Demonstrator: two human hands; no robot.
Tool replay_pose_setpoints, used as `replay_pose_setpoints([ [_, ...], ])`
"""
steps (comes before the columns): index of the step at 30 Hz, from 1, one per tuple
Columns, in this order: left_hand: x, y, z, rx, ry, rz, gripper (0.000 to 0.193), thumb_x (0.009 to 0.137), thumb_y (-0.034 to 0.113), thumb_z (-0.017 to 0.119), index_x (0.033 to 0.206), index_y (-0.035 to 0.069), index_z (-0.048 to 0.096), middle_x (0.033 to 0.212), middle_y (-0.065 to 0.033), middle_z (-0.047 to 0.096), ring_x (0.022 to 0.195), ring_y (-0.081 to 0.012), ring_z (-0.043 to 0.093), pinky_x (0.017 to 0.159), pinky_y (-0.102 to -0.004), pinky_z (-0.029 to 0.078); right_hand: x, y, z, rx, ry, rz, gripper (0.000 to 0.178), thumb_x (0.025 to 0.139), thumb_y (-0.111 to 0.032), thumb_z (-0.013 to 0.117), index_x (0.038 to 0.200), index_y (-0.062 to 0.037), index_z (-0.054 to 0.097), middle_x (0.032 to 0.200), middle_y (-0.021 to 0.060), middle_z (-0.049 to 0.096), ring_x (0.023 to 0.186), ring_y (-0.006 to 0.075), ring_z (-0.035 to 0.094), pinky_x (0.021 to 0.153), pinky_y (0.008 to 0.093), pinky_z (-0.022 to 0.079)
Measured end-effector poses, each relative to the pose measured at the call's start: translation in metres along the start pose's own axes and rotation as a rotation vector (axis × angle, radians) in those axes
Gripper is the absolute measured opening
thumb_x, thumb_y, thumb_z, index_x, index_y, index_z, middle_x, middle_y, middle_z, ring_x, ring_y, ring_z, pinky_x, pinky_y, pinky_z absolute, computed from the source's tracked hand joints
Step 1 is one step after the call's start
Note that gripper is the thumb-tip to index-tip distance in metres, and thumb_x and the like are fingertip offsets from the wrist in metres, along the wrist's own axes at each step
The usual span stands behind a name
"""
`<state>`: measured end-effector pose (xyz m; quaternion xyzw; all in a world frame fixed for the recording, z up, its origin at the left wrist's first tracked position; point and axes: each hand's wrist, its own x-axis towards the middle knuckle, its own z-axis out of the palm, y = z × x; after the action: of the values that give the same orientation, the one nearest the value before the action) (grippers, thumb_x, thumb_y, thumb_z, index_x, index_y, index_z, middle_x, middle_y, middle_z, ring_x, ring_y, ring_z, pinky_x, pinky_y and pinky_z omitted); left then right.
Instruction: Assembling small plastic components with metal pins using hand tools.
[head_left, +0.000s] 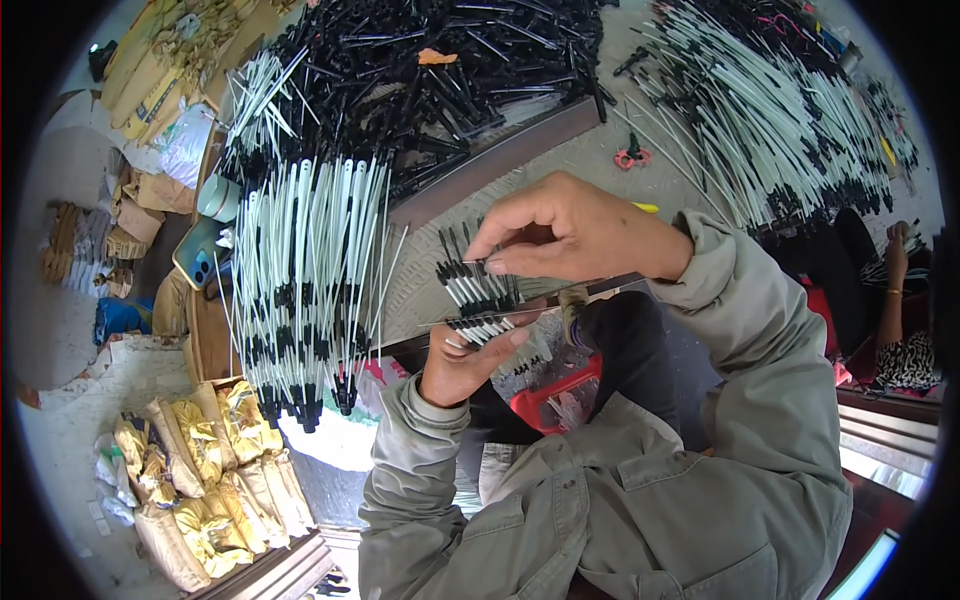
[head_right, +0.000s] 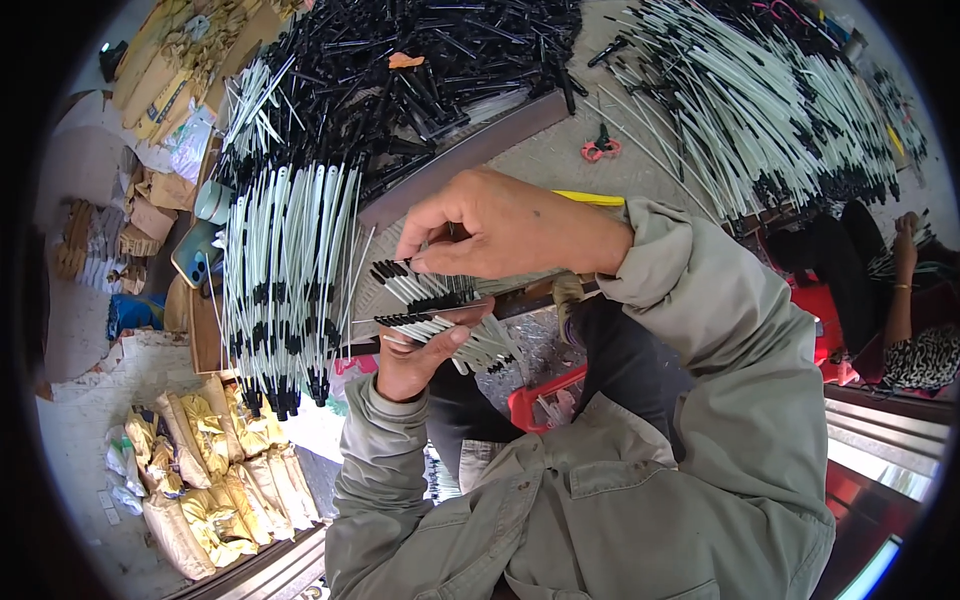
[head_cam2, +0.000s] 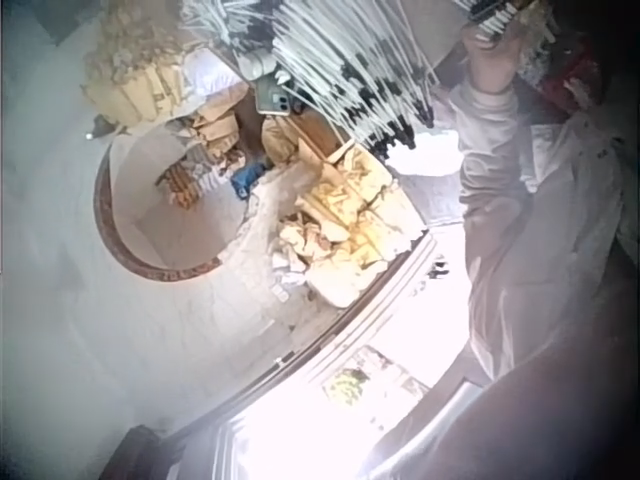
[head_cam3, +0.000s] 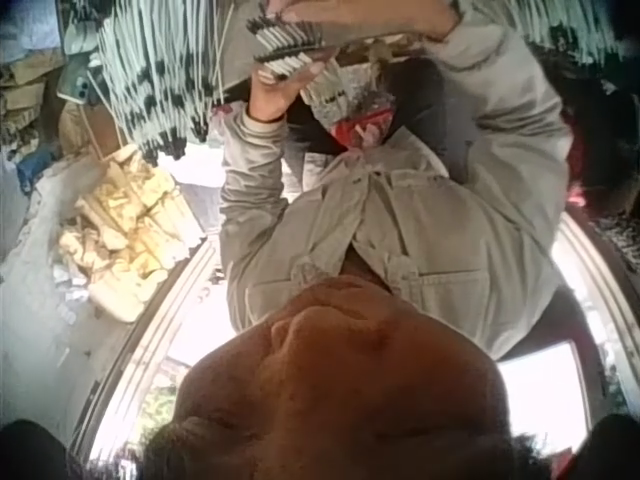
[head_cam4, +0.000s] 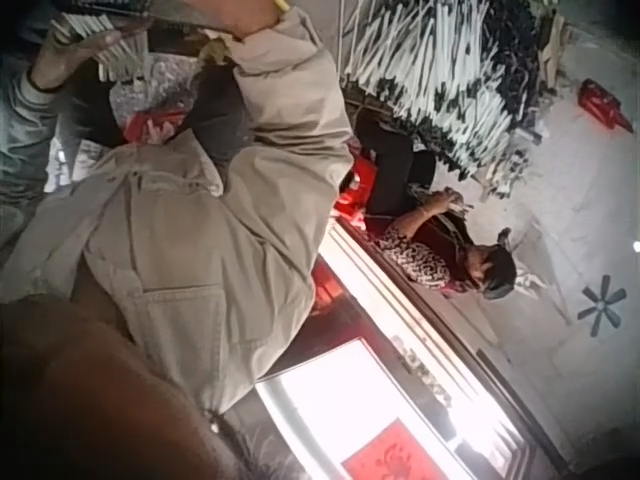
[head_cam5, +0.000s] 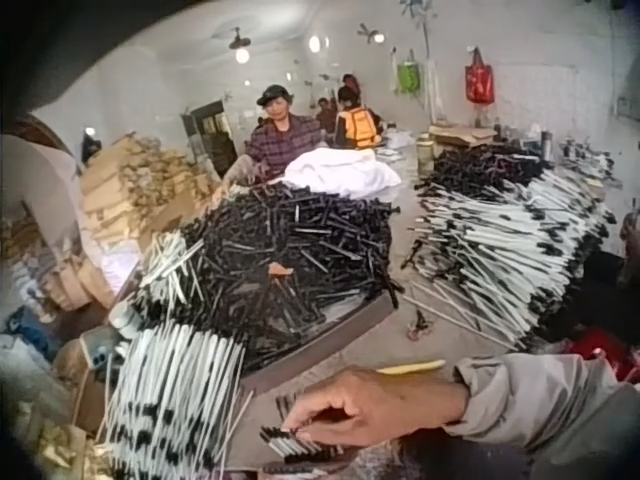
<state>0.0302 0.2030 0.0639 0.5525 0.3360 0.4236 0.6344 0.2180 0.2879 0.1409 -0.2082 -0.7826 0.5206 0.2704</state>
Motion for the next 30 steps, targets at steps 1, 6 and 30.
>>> replay_pose_setpoints([
  [1, 0.0, 0.002, 0.0, 0.004, 0.006, -0.019, 0.023, 0.082, -0.004, 0.058, 0.105, -0.005, 0.06, 0.104, -0.0111, 0.063, 0.094, -0.013, 0.057, 0.082, -0.0258, 0.045, 0.0, 0.0, 0.002, -0.016, 0.018, -0.014, 0.015, 0.083, -0.005, 0.06, 0.096, 0.0009, 0.062, 0.082, 0.0064, 0.064, 0.071, 0.0073, 0.057, 0.061, 0.0216, 0.044],
  [6, 0.003, 0.003, 0.004, -0.012, -0.006, -0.022, 0.023, 0.082, -0.004, 0.058, 0.105, -0.006, 0.06, 0.105, -0.0123, 0.063, 0.095, -0.0139, 0.057, 0.083, -0.0264, 0.045, -0.002, -0.018, -0.002, -0.273, 0.049, -0.007, 0.008, 0.08, -0.006, 0.061, 0.086, -0.0001, 0.061, 0.073, 0.0074, 0.061, 0.065, 0.0104, 0.058, 0.055, 0.0245, 0.042],
  [30, 0.002, 0.002, 0.0, 0.042, -0.049, -0.011, 0.018, 0.081, 0.0, 0.06, 0.097, -0.008, 0.061, 0.101, -0.0224, 0.061, 0.101, -0.0289, 0.058, 0.089, -0.0384, 0.044, 0.004, -0.014, 0.005, -0.478, 0.124, -0.156, 0.006, 0.079, -0.01, 0.057, 0.081, -0.0047, 0.057, 0.061, 0.0088, 0.052, 0.05, 0.0218, 0.047, 0.048, 0.0309, 0.037],
])
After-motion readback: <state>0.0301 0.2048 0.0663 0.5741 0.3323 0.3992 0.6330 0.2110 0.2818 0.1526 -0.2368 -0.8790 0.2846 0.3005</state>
